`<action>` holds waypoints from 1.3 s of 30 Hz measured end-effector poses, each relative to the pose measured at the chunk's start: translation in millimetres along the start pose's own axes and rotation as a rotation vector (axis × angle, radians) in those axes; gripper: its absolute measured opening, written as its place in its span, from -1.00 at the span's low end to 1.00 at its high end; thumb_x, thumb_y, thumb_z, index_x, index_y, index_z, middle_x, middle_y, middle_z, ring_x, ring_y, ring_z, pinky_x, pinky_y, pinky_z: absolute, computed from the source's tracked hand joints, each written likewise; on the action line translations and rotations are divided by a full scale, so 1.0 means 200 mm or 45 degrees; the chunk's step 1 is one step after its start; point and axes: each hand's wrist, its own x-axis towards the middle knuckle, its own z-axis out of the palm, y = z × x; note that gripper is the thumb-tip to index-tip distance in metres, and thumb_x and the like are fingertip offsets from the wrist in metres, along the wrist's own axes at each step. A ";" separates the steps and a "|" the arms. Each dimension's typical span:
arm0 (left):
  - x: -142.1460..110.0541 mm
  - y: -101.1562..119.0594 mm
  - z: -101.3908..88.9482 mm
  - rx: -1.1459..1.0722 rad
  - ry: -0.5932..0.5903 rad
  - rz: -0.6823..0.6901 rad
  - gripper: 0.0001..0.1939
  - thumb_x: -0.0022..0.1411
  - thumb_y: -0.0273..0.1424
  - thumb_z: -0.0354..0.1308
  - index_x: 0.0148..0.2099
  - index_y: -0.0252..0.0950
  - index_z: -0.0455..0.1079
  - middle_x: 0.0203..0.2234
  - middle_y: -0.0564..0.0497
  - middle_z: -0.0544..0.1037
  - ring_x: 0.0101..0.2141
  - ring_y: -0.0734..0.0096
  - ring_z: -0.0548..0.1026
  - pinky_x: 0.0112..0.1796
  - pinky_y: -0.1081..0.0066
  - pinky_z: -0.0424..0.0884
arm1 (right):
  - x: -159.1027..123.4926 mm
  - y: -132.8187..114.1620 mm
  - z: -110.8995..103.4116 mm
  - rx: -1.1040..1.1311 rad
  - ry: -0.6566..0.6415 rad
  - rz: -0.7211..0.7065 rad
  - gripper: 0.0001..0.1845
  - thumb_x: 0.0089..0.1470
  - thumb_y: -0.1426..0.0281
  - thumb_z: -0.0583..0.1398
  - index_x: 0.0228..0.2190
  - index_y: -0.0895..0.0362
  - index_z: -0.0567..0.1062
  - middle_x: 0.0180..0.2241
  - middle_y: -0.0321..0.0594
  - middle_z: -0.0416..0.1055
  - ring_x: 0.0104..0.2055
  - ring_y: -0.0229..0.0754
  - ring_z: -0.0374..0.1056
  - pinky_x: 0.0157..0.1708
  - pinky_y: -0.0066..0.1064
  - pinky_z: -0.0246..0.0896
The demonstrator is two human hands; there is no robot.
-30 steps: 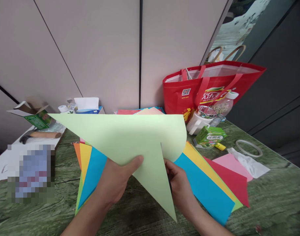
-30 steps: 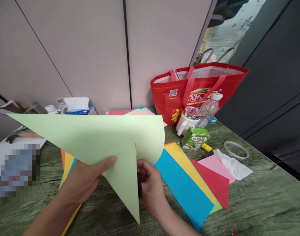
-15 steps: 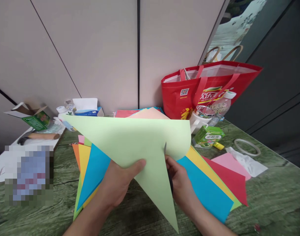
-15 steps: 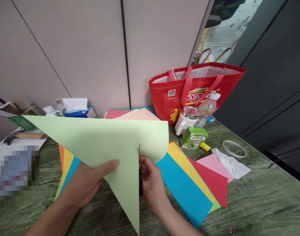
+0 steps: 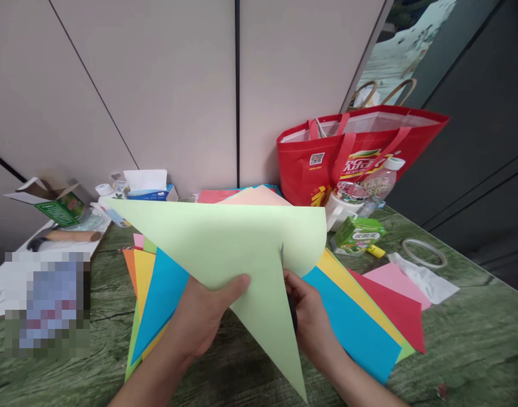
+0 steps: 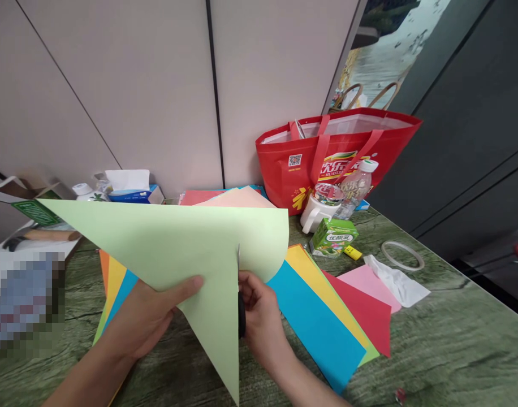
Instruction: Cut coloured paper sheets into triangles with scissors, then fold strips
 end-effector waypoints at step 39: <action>0.02 0.07 -0.05 0.055 -0.036 -0.049 -0.54 -0.17 -0.37 0.37 -0.15 -0.29 0.39 -0.23 -0.11 0.57 -0.26 0.18 0.50 -0.39 0.36 0.48 | 0.02 0.02 -0.03 -0.004 0.057 -0.084 -0.71 -0.26 0.47 0.36 -0.38 0.07 0.50 -0.43 -0.33 0.55 -0.38 -0.21 0.44 -0.41 -0.49 0.32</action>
